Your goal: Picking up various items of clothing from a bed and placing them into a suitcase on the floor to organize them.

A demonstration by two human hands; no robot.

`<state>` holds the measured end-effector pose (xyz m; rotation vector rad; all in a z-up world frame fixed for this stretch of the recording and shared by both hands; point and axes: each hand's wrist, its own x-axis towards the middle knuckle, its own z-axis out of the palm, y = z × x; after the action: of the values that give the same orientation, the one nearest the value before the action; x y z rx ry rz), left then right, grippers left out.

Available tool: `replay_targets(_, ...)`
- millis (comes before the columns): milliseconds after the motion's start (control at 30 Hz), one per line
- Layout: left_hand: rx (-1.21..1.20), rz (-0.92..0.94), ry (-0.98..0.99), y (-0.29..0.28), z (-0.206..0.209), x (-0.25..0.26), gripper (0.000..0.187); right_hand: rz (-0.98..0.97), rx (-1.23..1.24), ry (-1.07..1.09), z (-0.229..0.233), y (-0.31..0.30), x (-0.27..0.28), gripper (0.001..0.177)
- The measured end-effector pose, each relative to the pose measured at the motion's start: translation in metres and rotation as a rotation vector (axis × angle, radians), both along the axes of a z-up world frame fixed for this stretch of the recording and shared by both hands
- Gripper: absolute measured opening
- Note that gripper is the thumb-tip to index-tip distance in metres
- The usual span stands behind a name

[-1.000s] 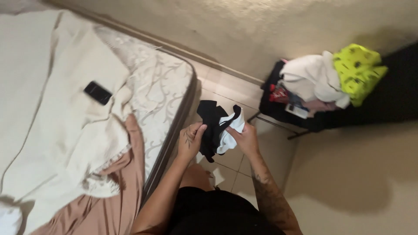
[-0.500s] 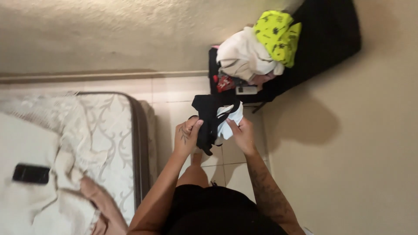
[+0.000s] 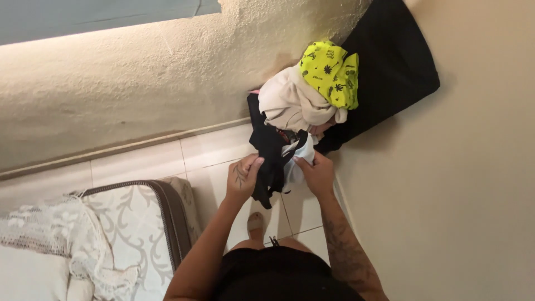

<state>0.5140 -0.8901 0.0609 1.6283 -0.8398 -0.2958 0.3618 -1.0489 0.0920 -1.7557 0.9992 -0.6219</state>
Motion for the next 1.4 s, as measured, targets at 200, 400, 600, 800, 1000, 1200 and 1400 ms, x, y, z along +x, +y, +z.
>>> replay_targets(200,0.069,0.01,-0.013,-0.027,-0.011,0.032,0.023,-0.065,0.062,-0.051,-0.04,-0.035,0.009,0.023)
replay_targets(400,0.133,0.014,-0.053,-0.061,0.005,0.05,0.025,-0.11,-0.01,-0.074,-0.049,-0.094,0.009,0.024)
replay_targets(600,0.159,0.096,-0.038,-0.107,-0.003,0.066,0.023,-0.143,-0.045,-0.115,-0.036,-0.169,0.027,0.023)
replay_targets(800,0.148,0.183,-0.063,-0.173,-0.007,0.074,0.02,-0.128,-0.09,-0.154,-0.037,-0.262,0.04,0.018)
replay_targets(1000,0.209,0.236,-0.033,-0.23,-0.006,0.08,0.021,-0.068,-0.104,-0.095,-0.032,-0.356,0.072,0.025)
replay_targets(1200,0.252,0.307,-0.034,-0.268,-0.029,0.078,0.019,0.023,0.112,0.236,-0.043,-0.384,0.099,0.066)
replay_targets(1400,0.29,0.305,-0.019,-0.295,-0.045,0.077,0.02,0.285,-0.031,0.491,-0.117,-0.381,0.105,0.066)
